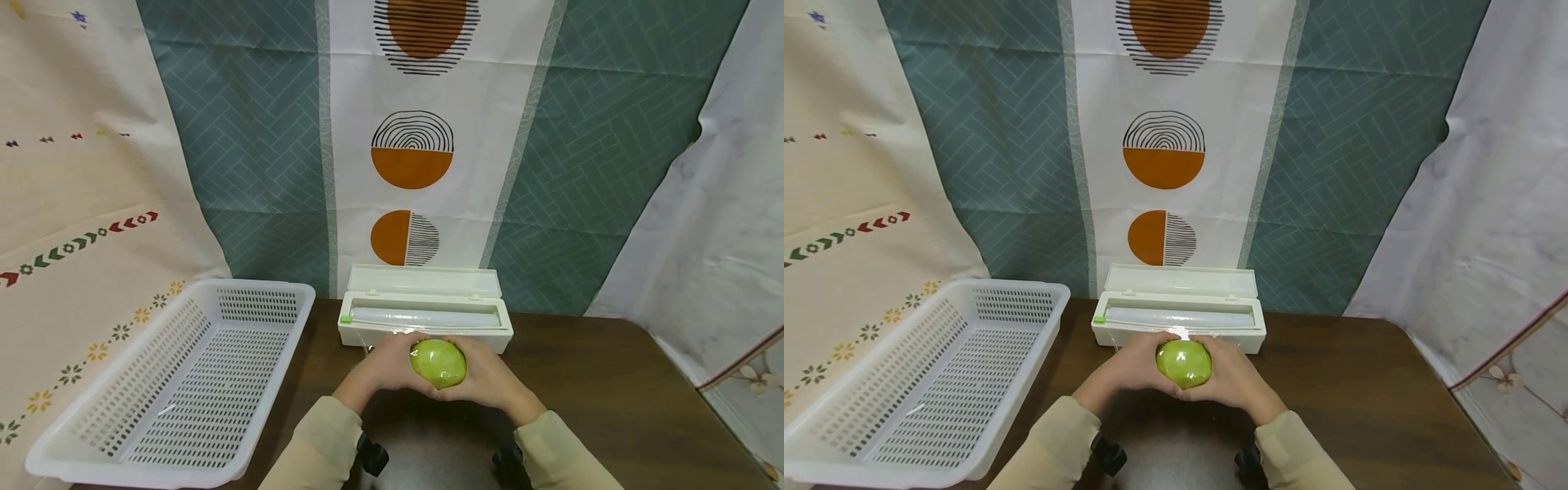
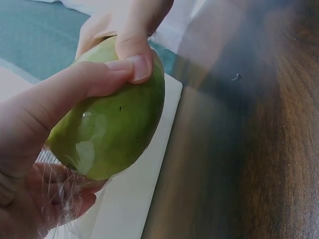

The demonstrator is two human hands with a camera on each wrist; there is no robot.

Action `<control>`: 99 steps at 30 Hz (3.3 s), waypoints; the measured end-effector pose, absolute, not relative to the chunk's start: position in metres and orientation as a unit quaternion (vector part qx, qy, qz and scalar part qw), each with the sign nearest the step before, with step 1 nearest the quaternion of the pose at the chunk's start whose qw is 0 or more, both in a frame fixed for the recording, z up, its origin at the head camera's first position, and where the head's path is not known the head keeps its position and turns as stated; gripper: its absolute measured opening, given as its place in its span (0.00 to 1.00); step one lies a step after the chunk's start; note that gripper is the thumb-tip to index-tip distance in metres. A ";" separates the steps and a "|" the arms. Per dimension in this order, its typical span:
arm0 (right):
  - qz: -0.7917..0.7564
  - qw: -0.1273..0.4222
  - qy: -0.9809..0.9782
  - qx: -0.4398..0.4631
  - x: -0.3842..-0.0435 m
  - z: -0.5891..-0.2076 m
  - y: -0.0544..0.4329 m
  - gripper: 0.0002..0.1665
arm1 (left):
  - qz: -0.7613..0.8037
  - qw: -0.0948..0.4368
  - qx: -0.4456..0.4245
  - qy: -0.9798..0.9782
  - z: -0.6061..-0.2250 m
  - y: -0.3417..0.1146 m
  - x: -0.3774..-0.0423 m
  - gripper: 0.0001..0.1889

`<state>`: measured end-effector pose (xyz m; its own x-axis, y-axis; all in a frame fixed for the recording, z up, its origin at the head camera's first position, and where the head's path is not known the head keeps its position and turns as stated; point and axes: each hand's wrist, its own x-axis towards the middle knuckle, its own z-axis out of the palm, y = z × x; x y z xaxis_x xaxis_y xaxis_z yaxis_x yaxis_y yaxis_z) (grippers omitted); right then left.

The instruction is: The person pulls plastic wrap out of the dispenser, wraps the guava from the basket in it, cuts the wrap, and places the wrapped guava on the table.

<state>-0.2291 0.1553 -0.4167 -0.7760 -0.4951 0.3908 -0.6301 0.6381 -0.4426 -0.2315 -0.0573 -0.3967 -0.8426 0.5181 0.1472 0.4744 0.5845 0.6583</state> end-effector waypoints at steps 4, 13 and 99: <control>0.294 0.113 -0.897 0.309 -0.227 -0.416 0.156 0.44 | 0.352 0.035 0.277 0.893 -0.395 -0.058 -0.231 0.40; 0.302 0.100 -0.899 0.301 -0.224 -0.420 0.157 0.46 | 0.331 0.044 0.261 0.906 -0.394 -0.056 -0.230 0.43; 0.293 0.077 -0.913 0.272 -0.231 -0.417 0.155 0.58 | 0.137 -0.111 0.274 0.945 -0.402 -0.047 -0.226 0.44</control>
<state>-0.2313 0.1551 -0.4175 -0.8403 -0.4520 0.2993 -0.5418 0.6806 -0.4933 -0.2256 -0.0472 -0.4018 -0.8249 0.4884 0.2846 0.5492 0.8118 0.1986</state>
